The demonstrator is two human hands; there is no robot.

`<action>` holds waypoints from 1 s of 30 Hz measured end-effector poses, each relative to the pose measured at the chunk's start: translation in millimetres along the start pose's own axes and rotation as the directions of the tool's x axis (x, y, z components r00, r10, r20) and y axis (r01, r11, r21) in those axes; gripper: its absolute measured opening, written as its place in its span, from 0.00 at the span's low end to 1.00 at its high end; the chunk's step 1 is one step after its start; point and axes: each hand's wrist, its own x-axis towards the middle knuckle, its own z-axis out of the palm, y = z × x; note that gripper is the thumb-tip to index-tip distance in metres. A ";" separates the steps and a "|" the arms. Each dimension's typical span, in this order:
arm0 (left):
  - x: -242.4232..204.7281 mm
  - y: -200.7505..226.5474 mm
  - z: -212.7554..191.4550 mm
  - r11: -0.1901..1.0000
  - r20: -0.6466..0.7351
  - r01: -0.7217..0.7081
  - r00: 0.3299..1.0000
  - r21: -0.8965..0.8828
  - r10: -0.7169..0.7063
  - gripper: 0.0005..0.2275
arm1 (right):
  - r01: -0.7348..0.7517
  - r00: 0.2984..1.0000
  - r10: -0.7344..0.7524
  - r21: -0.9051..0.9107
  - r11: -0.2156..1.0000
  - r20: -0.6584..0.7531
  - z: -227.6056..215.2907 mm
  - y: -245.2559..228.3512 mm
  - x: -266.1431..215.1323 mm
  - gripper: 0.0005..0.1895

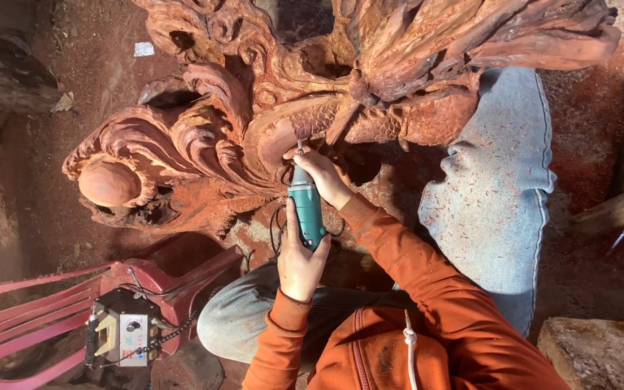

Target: Using a handheld rotary tool to carve and refine the intricate details of a large wooden sculpture.

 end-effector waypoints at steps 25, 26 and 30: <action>9.3 1.5 9.6 0.999 0.005 -0.053 0.999 -0.012 0.053 0.45 | -0.013 1.000 0.014 0.047 0.999 -0.021 -7.0 -0.1 0.8 0.20; 9.5 1.0 8.8 0.999 0.017 -0.042 0.999 -0.003 0.042 0.45 | -0.011 0.999 0.013 0.065 0.998 -0.029 -7.3 -0.5 0.2 0.20; 12.5 0.2 1.6 0.997 0.033 -0.071 0.997 -0.009 0.071 0.45 | 0.021 0.998 -0.021 0.015 1.000 -0.054 -11.7 4.2 1.7 0.18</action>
